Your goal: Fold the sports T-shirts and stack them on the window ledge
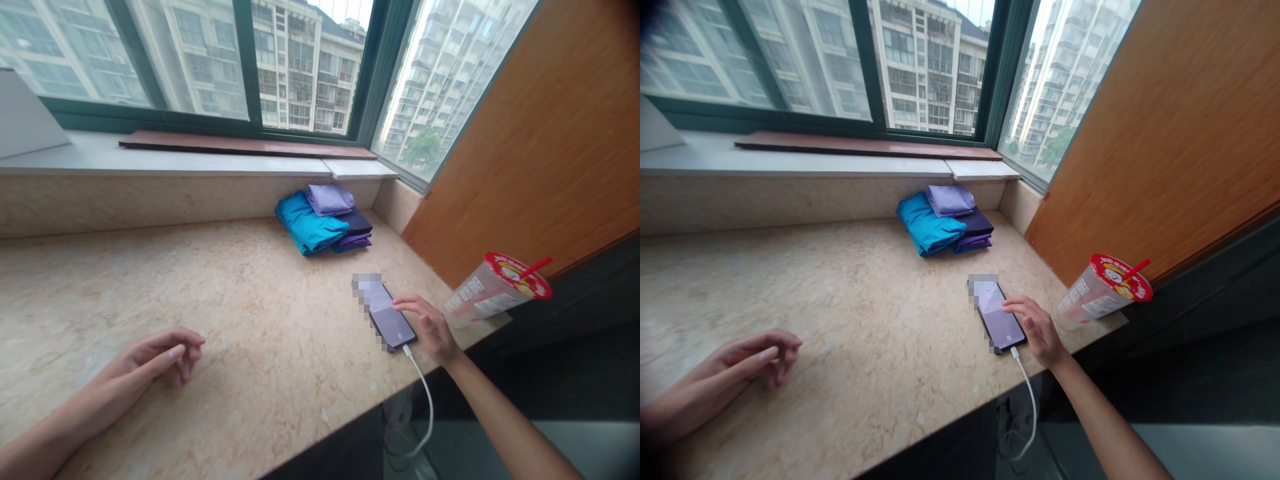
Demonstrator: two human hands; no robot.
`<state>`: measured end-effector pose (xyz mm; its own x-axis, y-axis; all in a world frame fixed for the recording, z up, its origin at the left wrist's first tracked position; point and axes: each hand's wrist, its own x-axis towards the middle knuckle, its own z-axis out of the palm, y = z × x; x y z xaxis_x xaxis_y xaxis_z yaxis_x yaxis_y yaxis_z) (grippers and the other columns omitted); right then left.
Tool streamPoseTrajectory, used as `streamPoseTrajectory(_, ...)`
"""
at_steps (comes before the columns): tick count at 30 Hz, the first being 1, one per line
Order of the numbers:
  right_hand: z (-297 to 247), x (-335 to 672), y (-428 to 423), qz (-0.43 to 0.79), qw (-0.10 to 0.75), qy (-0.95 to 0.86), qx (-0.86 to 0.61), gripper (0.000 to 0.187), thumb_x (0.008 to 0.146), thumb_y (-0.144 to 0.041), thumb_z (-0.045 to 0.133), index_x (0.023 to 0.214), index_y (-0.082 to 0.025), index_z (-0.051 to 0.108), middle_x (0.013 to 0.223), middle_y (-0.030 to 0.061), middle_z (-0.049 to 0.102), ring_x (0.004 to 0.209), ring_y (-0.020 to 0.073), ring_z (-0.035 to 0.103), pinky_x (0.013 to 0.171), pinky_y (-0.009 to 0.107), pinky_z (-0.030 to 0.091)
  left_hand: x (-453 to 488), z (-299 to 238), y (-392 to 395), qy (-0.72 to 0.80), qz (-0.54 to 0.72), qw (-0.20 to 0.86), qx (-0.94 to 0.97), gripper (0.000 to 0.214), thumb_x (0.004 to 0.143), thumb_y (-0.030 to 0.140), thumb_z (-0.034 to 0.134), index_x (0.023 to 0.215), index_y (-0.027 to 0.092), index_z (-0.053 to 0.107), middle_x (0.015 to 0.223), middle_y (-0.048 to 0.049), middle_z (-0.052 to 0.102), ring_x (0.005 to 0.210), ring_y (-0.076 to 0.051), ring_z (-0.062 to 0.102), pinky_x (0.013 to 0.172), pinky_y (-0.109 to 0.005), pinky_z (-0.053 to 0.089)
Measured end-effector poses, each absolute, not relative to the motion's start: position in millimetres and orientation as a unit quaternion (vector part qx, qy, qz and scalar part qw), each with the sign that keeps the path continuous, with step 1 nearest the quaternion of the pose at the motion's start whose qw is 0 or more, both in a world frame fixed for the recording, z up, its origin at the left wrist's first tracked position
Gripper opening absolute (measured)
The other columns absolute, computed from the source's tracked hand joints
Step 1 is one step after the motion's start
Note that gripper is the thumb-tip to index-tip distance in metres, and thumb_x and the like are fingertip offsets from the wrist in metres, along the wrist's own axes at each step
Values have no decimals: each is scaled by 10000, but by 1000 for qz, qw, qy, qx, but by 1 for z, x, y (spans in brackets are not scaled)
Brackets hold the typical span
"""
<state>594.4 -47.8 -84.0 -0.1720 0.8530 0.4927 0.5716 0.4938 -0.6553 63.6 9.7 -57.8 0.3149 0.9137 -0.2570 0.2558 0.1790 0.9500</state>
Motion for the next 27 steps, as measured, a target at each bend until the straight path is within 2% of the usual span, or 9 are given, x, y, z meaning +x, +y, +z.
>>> streamPoseTrajectory(7,-83,593,-48,170,420,-751,-480,515,1059,-511,275,1113,-251,717,973,85,687,917,256,653,858,429,502,64,-61,10,496,298,581,573,428,752,631,766,910,235,790,775,-60,700,651,-203,653,583,-296,560)
streamPoseTrajectory(9,-84,592,-47,164,411,-747,-496,501,1064,-486,277,1115,-256,720,1019,86,701,974,261,654,910,441,488,63,-62,10,491,296,586,573,423,771,623,759,925,230,785,778,-59,698,655,-200,654,586,-291,561)
streamPoseTrajectory(11,-85,592,-45,154,411,-739,-512,491,1065,-472,283,1131,-258,719,1149,95,701,1117,281,630,999,466,456,62,-63,9,485,297,587,575,415,783,614,756,939,230,781,785,-56,698,656,-195,656,590,-285,561)
streamPoseTrajectory(14,-87,593,-44,152,439,-715,-522,494,1064,-471,277,1157,-254,711,1283,101,663,1238,294,585,1073,489,426,63,-62,9,479,298,589,579,408,791,607,753,939,227,779,787,-53,697,652,-188,655,593,-277,558)
streamPoseTrajectory(17,-88,594,-43,153,459,-693,-535,499,1067,-461,269,1130,-252,718,1252,101,678,1221,287,599,1075,487,437,64,-60,8,476,299,591,579,398,805,595,745,940,223,773,787,-52,696,656,-183,648,591,-268,551)
streamPoseTrajectory(27,-91,591,-40,145,447,-680,-564,476,1062,-467,323,1042,-225,732,1124,107,716,1128,267,641,1015,450,494,63,-61,6,441,307,609,584,336,876,509,690,995,200,743,859,-63,689,699,-182,648,634,-280,558)
